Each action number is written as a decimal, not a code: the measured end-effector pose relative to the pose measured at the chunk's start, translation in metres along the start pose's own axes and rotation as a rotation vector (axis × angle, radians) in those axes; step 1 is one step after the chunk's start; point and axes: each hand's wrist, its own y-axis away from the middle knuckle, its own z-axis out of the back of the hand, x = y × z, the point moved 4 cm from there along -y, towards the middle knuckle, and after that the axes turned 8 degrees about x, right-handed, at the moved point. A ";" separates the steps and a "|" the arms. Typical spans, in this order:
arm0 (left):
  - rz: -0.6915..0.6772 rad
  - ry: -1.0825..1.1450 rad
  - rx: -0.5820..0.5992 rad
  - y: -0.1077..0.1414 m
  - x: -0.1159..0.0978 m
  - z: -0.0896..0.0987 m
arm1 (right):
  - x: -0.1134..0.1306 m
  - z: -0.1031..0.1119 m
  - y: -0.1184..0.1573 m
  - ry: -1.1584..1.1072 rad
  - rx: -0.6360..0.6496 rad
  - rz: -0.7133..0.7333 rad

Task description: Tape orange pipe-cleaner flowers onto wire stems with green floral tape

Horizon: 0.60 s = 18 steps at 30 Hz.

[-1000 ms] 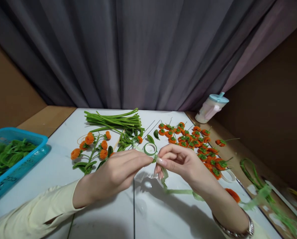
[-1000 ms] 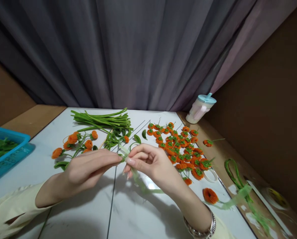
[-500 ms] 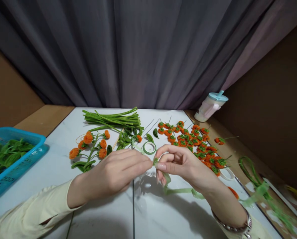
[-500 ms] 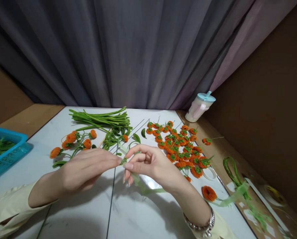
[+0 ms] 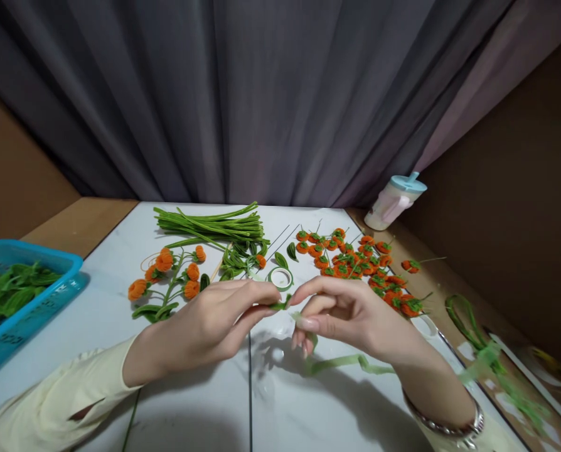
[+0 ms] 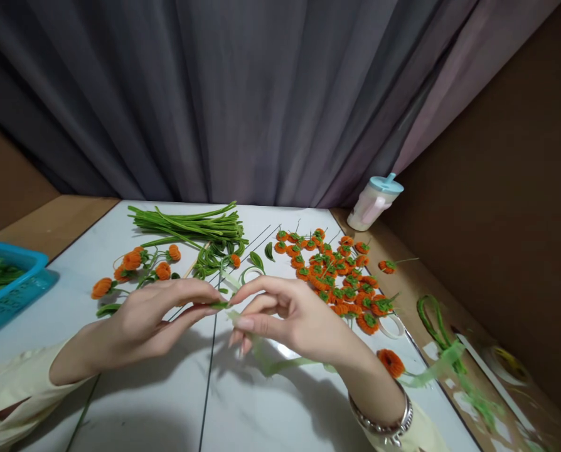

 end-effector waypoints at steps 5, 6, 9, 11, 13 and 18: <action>0.016 0.126 0.103 -0.002 -0.002 -0.003 | -0.001 0.001 -0.006 -0.076 -0.041 0.017; 0.067 0.191 0.137 -0.003 -0.001 -0.004 | -0.001 0.000 -0.006 -0.074 -0.038 0.019; 0.252 0.438 0.251 -0.005 0.003 -0.009 | -0.002 -0.002 -0.005 -0.079 -0.029 0.016; 0.333 0.574 0.286 -0.006 0.004 -0.011 | -0.005 -0.003 -0.006 -0.091 -0.021 0.008; 0.384 0.669 0.294 -0.007 0.006 -0.013 | -0.006 -0.004 -0.007 -0.104 -0.010 0.003; 0.487 0.842 0.289 -0.008 0.010 -0.016 | -0.008 -0.006 -0.009 -0.125 -0.013 -0.006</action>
